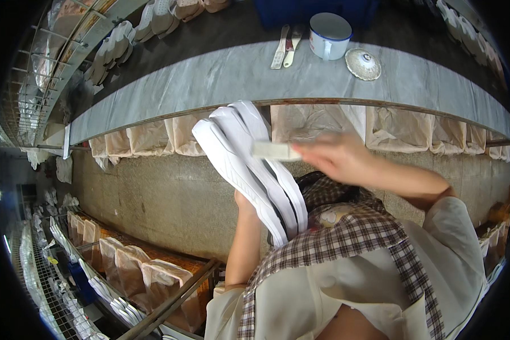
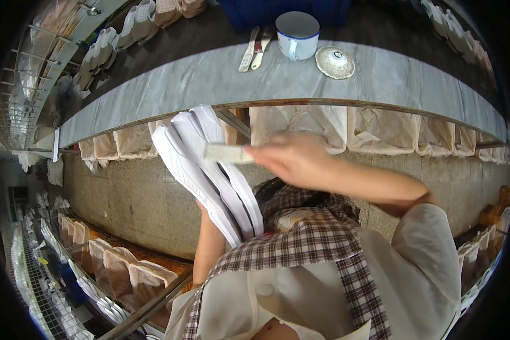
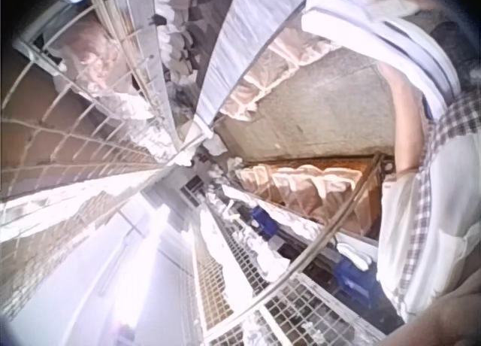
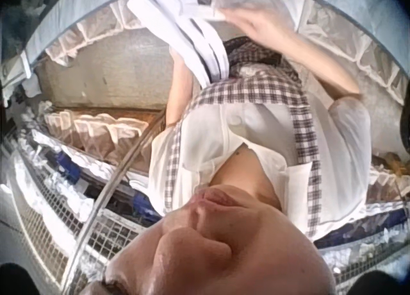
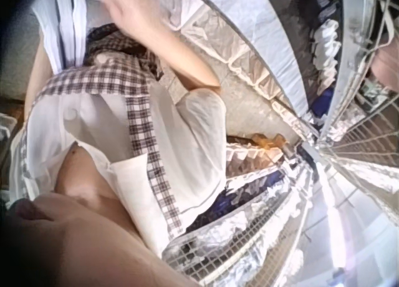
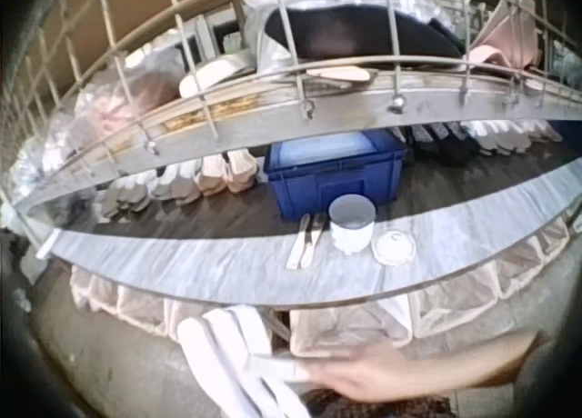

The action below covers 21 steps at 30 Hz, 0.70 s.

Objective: The person picks up pairs of gray and white slippers from a shelf, inspects them, and uses a brush to clean the white slippers. They then place the cleaned slippers back on the shelf and continue handling additional pairs of black slippers.

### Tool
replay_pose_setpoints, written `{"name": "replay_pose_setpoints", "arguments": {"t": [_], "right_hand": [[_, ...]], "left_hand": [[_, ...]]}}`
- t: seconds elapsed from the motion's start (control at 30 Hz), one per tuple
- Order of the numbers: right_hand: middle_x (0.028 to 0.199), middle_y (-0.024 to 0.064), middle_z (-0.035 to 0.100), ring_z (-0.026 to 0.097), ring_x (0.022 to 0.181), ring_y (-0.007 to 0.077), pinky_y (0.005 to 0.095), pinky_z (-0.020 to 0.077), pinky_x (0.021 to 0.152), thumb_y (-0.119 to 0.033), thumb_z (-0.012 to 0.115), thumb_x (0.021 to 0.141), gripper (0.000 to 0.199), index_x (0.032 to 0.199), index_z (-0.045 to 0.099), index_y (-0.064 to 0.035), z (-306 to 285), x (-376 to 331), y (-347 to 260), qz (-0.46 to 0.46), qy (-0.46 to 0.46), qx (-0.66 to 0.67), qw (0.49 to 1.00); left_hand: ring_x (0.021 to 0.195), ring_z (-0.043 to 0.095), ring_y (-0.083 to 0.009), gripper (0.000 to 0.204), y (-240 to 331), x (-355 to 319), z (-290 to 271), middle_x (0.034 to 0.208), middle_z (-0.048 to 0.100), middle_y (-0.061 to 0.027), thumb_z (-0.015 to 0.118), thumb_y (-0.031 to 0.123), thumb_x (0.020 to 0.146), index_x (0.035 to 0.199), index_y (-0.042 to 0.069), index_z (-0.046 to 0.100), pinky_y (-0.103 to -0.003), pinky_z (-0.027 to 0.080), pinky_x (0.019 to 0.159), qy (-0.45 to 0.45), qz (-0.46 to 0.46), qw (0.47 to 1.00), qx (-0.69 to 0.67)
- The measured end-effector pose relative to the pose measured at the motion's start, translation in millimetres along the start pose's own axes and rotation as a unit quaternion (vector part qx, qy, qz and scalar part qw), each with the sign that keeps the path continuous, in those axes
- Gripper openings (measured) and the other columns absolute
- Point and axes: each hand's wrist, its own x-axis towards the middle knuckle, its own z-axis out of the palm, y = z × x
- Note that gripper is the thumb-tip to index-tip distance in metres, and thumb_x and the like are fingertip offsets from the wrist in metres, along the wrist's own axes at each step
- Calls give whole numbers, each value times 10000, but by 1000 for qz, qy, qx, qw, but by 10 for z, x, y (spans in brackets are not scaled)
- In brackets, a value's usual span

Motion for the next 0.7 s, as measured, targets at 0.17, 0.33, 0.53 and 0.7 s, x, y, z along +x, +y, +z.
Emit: {"name": "replay_pose_setpoints", "arguments": {"t": [0.17,0.33,0.53,0.7], "right_hand": [[683,62,619,554,513,167,301,444,443,-195,579,886,248,1119,648,-147,-64,38,-29,1,-46,-28,999],[702,92,615,595,584,197,311,472,526,-128,643,834,278,1112,661,-123,-50,7,-54,45,11,14,999],[709,92,616,597,599,193,308,488,547,-116,636,839,287,1124,649,-99,-57,-42,-20,29,-57,79,995],[731,79,652,597,557,171,305,495,501,-181,623,857,249,1097,669,-138,60,-119,22,-72,-31,152,985]], "left_hand": [[1005,590,-292,508,12,6,27,1166,551,-173,394,367,948,1307,6,396,-392,532,829,39,23,999,23],[1002,590,-291,504,37,53,79,1164,553,-171,398,361,947,1304,4,401,-388,528,833,17,5,1000,-2],[1000,591,-289,499,44,19,-23,1160,555,-168,403,353,946,1300,2,407,-383,524,837,18,6,1000,-7],[997,591,-287,495,19,41,-109,1158,557,-166,407,347,945,1297,0,412,-379,521,841,3,2,1000,-25]]}}
